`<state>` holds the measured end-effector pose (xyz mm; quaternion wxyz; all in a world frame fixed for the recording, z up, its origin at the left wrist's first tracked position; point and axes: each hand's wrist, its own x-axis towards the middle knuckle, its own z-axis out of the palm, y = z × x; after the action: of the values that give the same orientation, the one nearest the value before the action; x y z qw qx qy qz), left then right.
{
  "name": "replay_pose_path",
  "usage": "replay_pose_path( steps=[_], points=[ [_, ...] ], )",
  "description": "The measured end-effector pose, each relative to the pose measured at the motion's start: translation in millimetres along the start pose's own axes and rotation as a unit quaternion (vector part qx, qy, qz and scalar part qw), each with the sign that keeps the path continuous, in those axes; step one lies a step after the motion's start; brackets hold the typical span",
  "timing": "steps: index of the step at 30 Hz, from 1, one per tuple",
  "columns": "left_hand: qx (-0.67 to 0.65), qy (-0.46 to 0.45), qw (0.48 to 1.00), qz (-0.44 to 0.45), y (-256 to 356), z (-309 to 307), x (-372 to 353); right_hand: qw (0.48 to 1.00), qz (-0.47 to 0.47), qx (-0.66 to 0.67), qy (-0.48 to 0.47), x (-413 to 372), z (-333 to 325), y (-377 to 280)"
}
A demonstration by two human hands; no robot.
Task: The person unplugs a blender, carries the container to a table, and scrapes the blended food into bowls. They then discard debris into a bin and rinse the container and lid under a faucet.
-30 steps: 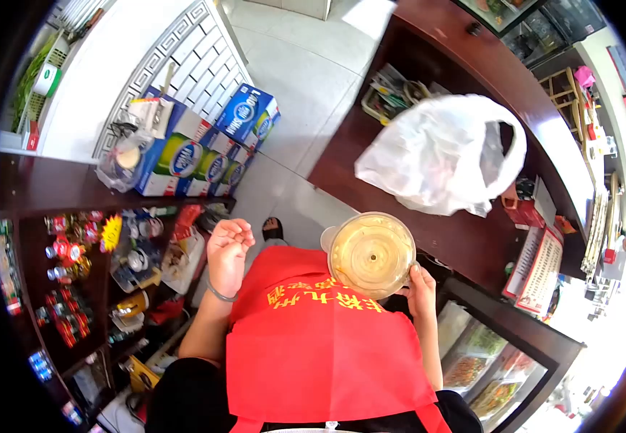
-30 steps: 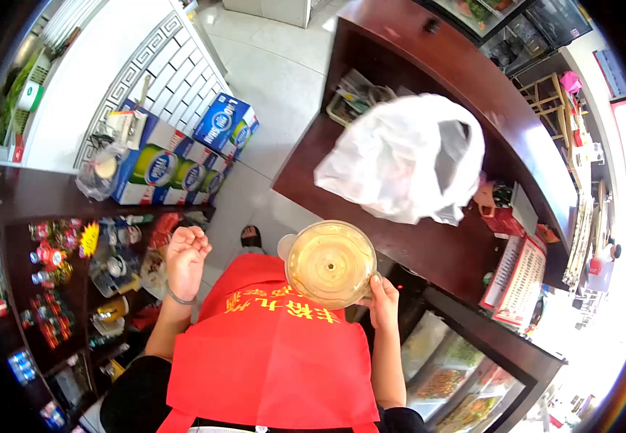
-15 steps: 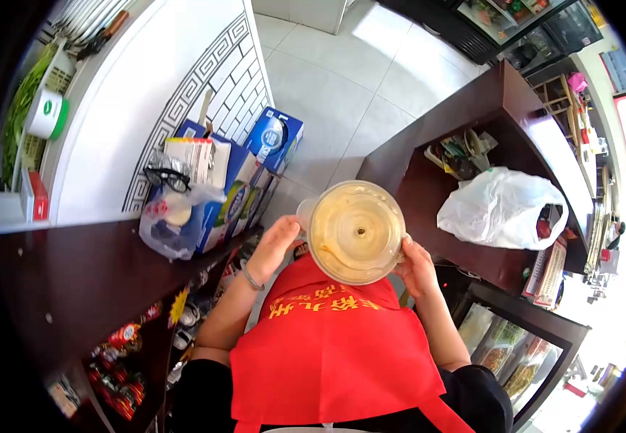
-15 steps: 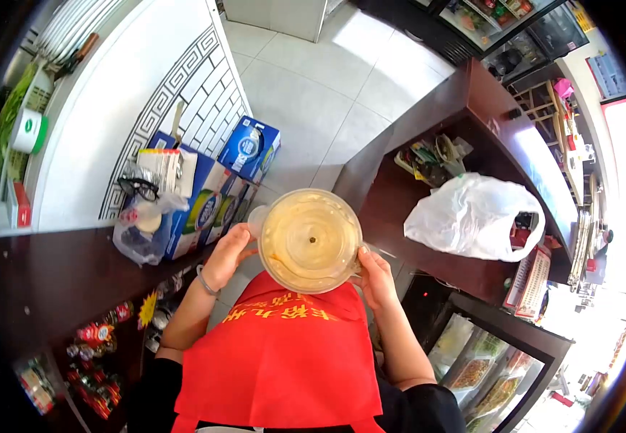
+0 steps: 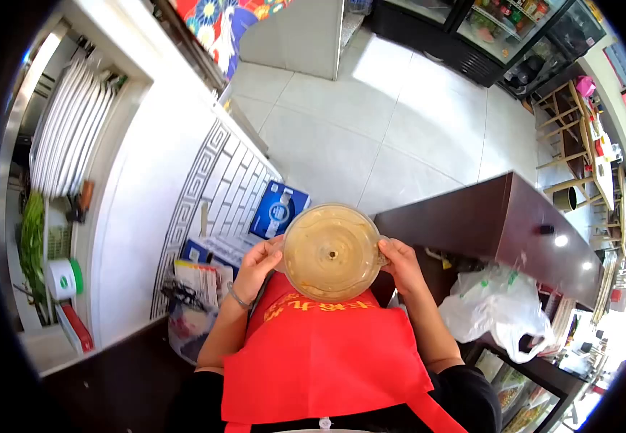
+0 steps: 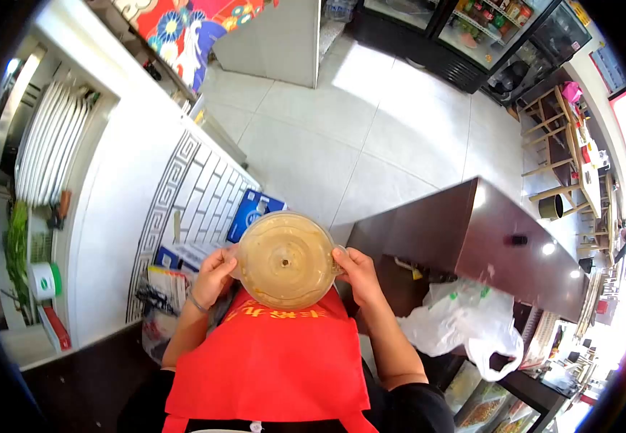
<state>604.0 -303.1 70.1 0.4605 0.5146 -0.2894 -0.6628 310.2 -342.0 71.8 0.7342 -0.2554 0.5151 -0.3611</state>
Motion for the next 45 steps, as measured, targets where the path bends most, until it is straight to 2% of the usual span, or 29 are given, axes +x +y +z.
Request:
replay_pose_path(
  steps=[2, 3, 6, 9, 11, 16, 17, 19, 21, 23, 24, 26, 28, 30, 31, 35, 39, 40, 41, 43, 44, 45],
  points=[
    [0.009, -0.008, 1.0, 0.021, 20, 9, 28, 1.0, -0.002, -0.024, 0.007, 22, 2, -29],
    [-0.036, -0.039, 0.998, 0.018, 27, 7, 47, 0.999, -0.021, -0.031, 0.017, 36, 3, -37],
    [-0.119, -0.043, 0.991, 0.042, 53, 15, 112, 0.996, -0.055, -0.035, 0.057, 74, 19, -66],
    [-0.09, -0.065, 0.992, 0.06, 70, 9, 171, 0.988, -0.092, 0.022, 0.118, 116, 28, -84],
    [0.072, -0.063, 0.994, 0.053, 80, 6, 213, 0.982, -0.089, 0.011, 0.164, 146, 24, -95],
    [0.03, -0.118, 0.992, -0.012, 98, 15, 324, 0.977, -0.014, -0.015, 0.213, 230, 6, -138],
    [0.021, -0.121, 0.992, -0.008, 108, 15, 355, 0.971, -0.004, -0.015, 0.239, 251, 8, -152],
    [0.105, -0.123, 0.987, 0.002, 115, 21, 392, 0.974, 0.001, -0.037, 0.223, 273, -4, -176],
    [0.098, -0.128, 0.987, 0.026, 143, 22, 435, 0.966, 0.004, -0.018, 0.259, 318, 9, -217],
    [0.124, -0.115, 0.985, 0.025, 184, 23, 465, 0.974, -0.011, -0.024, 0.225, 370, 19, -257],
    [0.198, -0.087, 0.975, 0.044, 202, 19, 480, 0.978, -0.015, -0.026, 0.206, 390, 23, -271],
    [0.208, -0.037, 0.976, 0.06, 221, 6, 513, 0.983, -0.023, -0.028, 0.183, 436, 55, -307],
    [0.213, 0.022, 0.974, 0.07, 235, -10, 535, 0.979, -0.021, -0.089, 0.181, 495, 59, -315],
    [0.044, 0.052, 0.998, 0.001, 243, -28, 543, 0.985, -0.003, -0.109, 0.131, 536, 86, -329],
    [0.238, 0.095, 0.96, 0.114, 189, -57, 562, 0.986, 0.008, -0.127, 0.108, 562, 91, -331],
    [-0.006, 0.182, 0.982, 0.054, 243, -100, 592, 0.98, 0.04, -0.192, -0.01, 678, 147, -336],
    [-0.198, 0.289, 0.931, 0.105, 272, -126, 605, 0.952, 0.071, -0.26, -0.148, 759, 221, -363],
    [-0.123, 0.367, 0.92, 0.055, 301, -119, 608, 0.948, 0.056, -0.26, -0.175, 768, 252, -381],
    [-0.128, 0.477, 0.868, -0.052, 366, -106, 617, 0.944, 0.039, -0.258, -0.202, 779, 285, -396],
    [-0.138, 0.431, 0.886, 0.105, 334, -154, 632, 0.928, 0.06, -0.278, -0.24, 807, 351, -415],
    [-0.112, 0.459, 0.875, 0.103, 341, -161, 636, 0.918, 0.076, -0.292, -0.257, 819, 371, -423],
    [-0.123, 0.471, 0.866, 0.112, 347, -168, 638, 0.913, 0.028, -0.288, -0.289, 829, 389, -416]
  ],
)
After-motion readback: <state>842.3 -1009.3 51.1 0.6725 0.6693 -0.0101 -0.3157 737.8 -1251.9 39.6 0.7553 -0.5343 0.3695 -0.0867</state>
